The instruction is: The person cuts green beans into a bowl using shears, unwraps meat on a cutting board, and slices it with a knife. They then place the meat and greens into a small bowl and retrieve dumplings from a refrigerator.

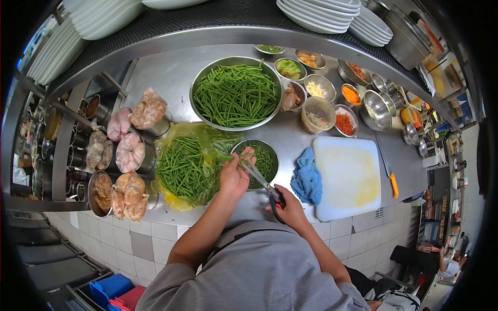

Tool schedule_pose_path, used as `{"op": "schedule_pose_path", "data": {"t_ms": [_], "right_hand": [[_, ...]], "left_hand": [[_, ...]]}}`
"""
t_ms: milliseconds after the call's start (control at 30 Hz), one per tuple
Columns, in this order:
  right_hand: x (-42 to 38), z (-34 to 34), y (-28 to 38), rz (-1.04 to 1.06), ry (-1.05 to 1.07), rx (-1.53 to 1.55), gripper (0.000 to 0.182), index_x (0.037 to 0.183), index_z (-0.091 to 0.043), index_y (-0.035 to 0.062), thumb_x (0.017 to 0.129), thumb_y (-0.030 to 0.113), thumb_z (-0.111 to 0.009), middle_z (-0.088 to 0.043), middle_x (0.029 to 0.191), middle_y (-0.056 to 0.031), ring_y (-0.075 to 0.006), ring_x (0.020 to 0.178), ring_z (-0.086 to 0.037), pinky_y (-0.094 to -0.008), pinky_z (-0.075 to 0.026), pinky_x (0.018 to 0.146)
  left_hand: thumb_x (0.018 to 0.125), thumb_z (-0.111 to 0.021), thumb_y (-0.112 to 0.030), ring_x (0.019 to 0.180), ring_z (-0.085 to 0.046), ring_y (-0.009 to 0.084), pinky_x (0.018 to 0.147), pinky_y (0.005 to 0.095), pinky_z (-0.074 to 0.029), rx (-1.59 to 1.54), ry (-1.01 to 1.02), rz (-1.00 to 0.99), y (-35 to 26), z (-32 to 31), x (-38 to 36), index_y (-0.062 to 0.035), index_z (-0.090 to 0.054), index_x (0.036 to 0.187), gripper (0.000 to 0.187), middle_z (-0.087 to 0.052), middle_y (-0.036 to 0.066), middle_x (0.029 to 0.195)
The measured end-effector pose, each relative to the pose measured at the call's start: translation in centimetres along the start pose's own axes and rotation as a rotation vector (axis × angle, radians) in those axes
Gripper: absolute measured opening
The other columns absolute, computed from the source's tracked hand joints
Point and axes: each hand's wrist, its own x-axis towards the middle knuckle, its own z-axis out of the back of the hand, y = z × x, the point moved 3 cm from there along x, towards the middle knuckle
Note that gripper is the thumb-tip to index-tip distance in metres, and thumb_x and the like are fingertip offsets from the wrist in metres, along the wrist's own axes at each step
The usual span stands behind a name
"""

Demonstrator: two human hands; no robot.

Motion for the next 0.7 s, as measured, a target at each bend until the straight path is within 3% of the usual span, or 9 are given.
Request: {"op": "schedule_pose_path", "data": {"t_ms": [200, 267, 300, 367, 400, 600, 700], "right_hand": [[0.1, -0.8, -2.0, -0.179, 0.091, 0.197, 0.068, 0.143, -0.056, 0.0094, 0.084, 0.023, -0.087, -0.072, 0.1, -0.0126, -0.0148, 0.087, -0.066, -0.0319, -0.054, 0.079], [-0.3, -0.8, -1.8, -0.174, 0.09, 0.228, 0.064, 0.142, -0.056, 0.0098, 0.085, 0.017, -0.086, -0.064, 0.087, 0.0003, -0.0095, 0.077, -0.056, -0.0266, -0.049, 0.072], [-0.5, -1.0, -2.3, -0.173, 0.092, 0.229, 0.064, 0.142, -0.056, 0.0098, 0.085, 0.017, -0.086, -0.064, 0.087, 0.0003, -0.0095, 0.077, -0.056, -0.0266, -0.049, 0.072], [-0.9, -1.2, -3.6, -0.098, 0.075, 0.312, 0.071, 0.144, -0.055, 0.0069, 0.083, 0.022, -0.088, -0.07, 0.107, -0.008, -0.0108, 0.089, -0.061, -0.0275, -0.051, 0.081], [-1.1, -1.1, -3.7, -0.097, 0.077, 0.311, 0.071, 0.144, -0.055, 0.0069, 0.083, 0.022, -0.088, -0.07, 0.107, -0.008, -0.0108, 0.089, -0.061, -0.0275, -0.051, 0.081], [-0.8, -0.2, -1.6, -0.043, 0.08, 0.147, 0.076, 0.144, -0.054, 0.0061, 0.08, 0.025, -0.09, -0.068, 0.106, -0.0085, -0.0141, 0.09, -0.063, -0.0298, -0.052, 0.084], [-0.2, -0.3, -1.0, 0.06, 0.018, 0.081, 0.078, 0.143, -0.054, 0.0057, 0.078, 0.025, -0.092, -0.062, 0.093, -0.0053, -0.0129, 0.08, -0.056, -0.0274, -0.049, 0.075]], "left_hand": [[0.111, -0.04, -0.012, 0.122, -0.063, 0.0361, 0.103, 0.049, -0.055, 0.04, 0.029, -0.018, 0.3, 0.6, 0.0, -0.0041, -0.046, 0.116, 0.011, -0.06, 0.029, 0.136], [0.111, -0.04, -0.013, 0.123, -0.063, 0.0359, 0.105, 0.049, -0.055, 0.062, 0.054, -0.006, -0.1, 1.1, 0.5, -0.0037, -0.046, 0.117, 0.012, -0.059, 0.029, 0.137], [0.111, -0.041, -0.013, 0.124, -0.063, 0.0358, 0.106, 0.049, -0.054, 0.084, 0.082, 0.005, -0.4, 0.7, 0.5, -0.0032, -0.046, 0.118, 0.013, -0.059, 0.028, 0.137], [0.112, -0.039, -0.015, 0.125, -0.062, 0.0348, 0.109, 0.0474, -0.053, 0.061, 0.028, -0.026, -1.1, 0.0, 0.4, 0.0014, -0.046, 0.125, 0.022, -0.059, 0.027, 0.138], [0.112, -0.038, -0.016, 0.127, -0.061, 0.0338, 0.111, 0.0458, -0.052, 0.038, -0.025, -0.054, -1.5, -0.4, 0.3, 0.006, -0.046, 0.133, 0.031, -0.059, 0.025, 0.139], [0.113, -0.037, -0.017, 0.13, -0.059, 0.0335, 0.115, 0.0456, -0.048, 0.043, -0.023, -0.012, -1.8, -1.0, 0.3, 0.009, -0.046, 0.135, 0.035, -0.058, 0.024, 0.14], [0.112, -0.037, -0.015, 0.136, -0.054, 0.0366, 0.116, 0.0486, -0.047, -0.079, -0.003, 0.086, -0.9, -1.3, -0.2, 0.0032, -0.044, 0.126, 0.024, -0.054, 0.027, 0.144]]}}
